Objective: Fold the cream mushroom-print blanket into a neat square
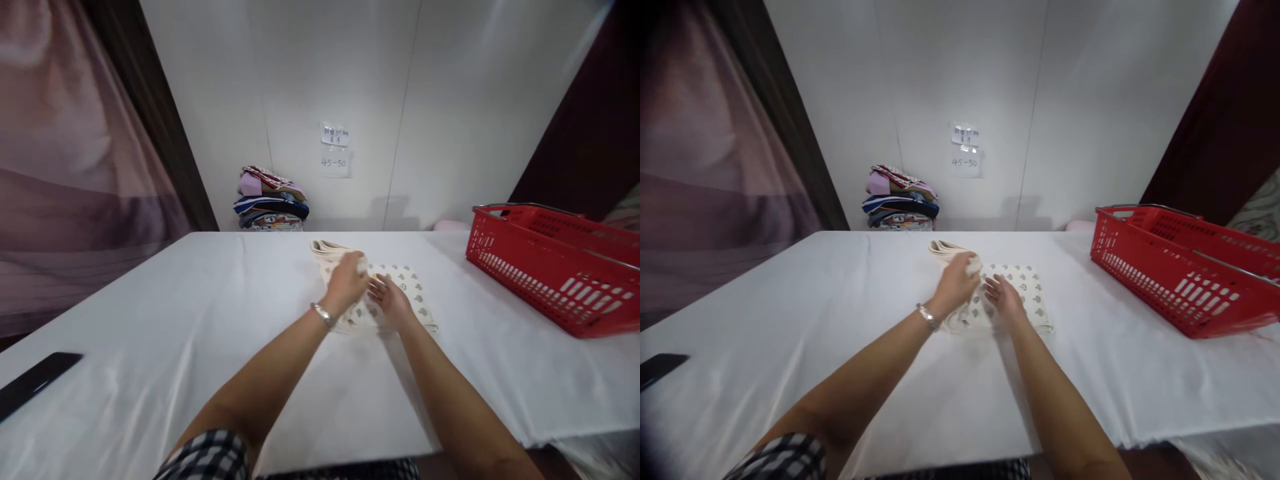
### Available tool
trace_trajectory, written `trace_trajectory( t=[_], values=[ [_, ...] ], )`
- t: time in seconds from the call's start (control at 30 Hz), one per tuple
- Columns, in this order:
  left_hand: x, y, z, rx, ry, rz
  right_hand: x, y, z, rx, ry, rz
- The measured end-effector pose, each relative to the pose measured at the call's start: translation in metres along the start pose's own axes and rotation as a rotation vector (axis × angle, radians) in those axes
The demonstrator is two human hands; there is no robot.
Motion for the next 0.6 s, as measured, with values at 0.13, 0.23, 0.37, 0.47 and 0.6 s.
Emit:
trace_trajectory(
  t=[0.13, 0.23, 0.37, 0.47, 0.6],
  values=[
    [-0.069, 0.086, 0.022, 0.270, 0.372, -0.163, 0.017, -0.050, 0.014, -0.086, 0.115, -0.112],
    [-0.087, 0.126, 0.046, 0.309, 0.561, -0.199, 0.011, -0.069, 0.023, -0.110, 0.215, -0.068],
    [-0.080, 0.134, 0.054, 0.248, 0.551, -0.152, 0.006, -0.069, 0.021, -0.140, 0.196, -0.093],
    [-0.077, 0.127, 0.059, 0.262, 0.547, -0.104, 0.003, -0.069, 0.018, -0.175, 0.229, -0.030],
    [-0.074, 0.112, 0.068, 0.320, 0.533, -0.066, 0.001, -0.069, 0.015, -0.179, 0.226, 0.045]
  ],
)
Point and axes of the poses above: each hand's wrist, its own z-axis away from the middle knuckle, its own y-axis out of the palm, x = y × z, the point moved 6 cm from there along -z, towards the middle knuckle, and after that the axes turned 13 degrees about -z, right-handed, at the moved point
